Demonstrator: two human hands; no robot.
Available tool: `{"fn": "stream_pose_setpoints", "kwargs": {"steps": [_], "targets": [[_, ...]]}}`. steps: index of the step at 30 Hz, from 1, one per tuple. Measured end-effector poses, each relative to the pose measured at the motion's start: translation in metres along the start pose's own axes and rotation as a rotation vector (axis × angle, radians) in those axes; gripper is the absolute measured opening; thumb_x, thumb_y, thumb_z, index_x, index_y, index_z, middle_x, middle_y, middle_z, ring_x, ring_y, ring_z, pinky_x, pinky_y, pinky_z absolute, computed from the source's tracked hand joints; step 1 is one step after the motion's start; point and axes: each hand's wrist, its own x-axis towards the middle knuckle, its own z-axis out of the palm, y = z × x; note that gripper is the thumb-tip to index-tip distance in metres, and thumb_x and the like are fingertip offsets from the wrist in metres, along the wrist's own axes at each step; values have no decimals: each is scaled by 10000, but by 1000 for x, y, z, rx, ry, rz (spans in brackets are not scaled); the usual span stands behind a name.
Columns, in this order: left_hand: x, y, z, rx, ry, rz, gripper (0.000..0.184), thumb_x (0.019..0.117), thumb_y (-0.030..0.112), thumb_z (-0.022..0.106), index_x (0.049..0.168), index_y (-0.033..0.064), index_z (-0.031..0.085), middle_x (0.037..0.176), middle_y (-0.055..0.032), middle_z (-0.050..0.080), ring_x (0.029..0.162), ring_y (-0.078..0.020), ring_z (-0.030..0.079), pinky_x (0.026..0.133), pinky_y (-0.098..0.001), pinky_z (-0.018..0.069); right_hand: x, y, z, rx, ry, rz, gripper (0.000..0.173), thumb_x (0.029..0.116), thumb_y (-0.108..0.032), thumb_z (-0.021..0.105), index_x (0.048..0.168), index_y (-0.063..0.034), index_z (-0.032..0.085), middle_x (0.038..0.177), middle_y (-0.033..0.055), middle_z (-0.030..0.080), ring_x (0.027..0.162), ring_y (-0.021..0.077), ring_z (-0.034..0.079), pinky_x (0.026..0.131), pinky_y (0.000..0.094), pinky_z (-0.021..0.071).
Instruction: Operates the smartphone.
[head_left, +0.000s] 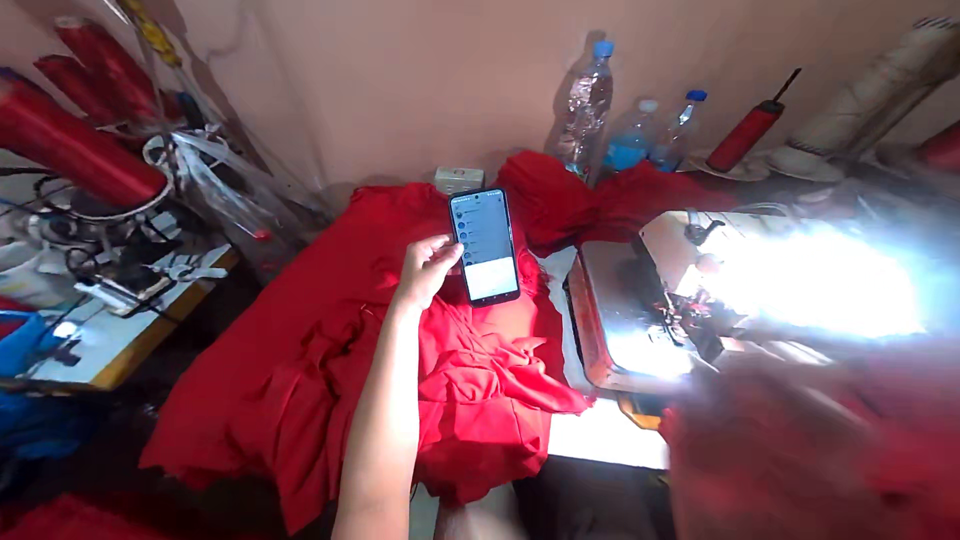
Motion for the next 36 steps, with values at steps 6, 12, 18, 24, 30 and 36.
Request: {"fn": "stream_pose_setpoints", "kwargs": {"steps": [6,12,18,24,30,36], "targets": [[-3,-2,-11,-23,-28,-29,225,1034,48,539,1210,-65,623,1024,-83,715,843,-95,702,785,-321,606,43,147,83,72,-105,658,718,986,-179,459,1610,9,159,1609,245,281,1417,221,428,1103,348,434],[2,-5,-13,-60,-32,-78,177,1013,-11,525,1136,-63,641,958,-54,724,818,-88,707,756,-290,607,44,173,82,410,-203,776,458,951,45,365,1405,-14,360,1188,112,643,932,212,737,772,402,655],[0,-8,-15,-34,-75,-84,167,1010,-18,524,1124,-33,645,939,-22,738,818,-85,723,757,-285,620,37,179,79,440,-214,758,446,955,101,381,1388,-7,378,1189,141,661,971,240,743,838,413,655],[-1,-11,-19,-40,-121,-43,178,1010,-15,496,1113,3,640,952,6,721,839,-74,708,766,-281,615,32,183,78,549,-183,797,514,912,94,369,1404,-56,393,1148,125,673,949,245,736,828,446,642],[3,-12,-16,-69,-82,-81,256,1074,93,401,1024,57,649,888,16,736,791,-72,716,732,-275,616,28,194,80,595,-169,816,502,906,97,385,1386,-49,408,1114,125,691,926,242,741,818,441,642],[4,-16,-15,-61,22,-63,288,1094,142,390,995,68,651,880,12,741,795,-71,717,755,-273,610,21,198,81,569,-186,828,455,887,111,428,1317,-32,476,1091,125,701,901,232,743,797,419,648]]}}
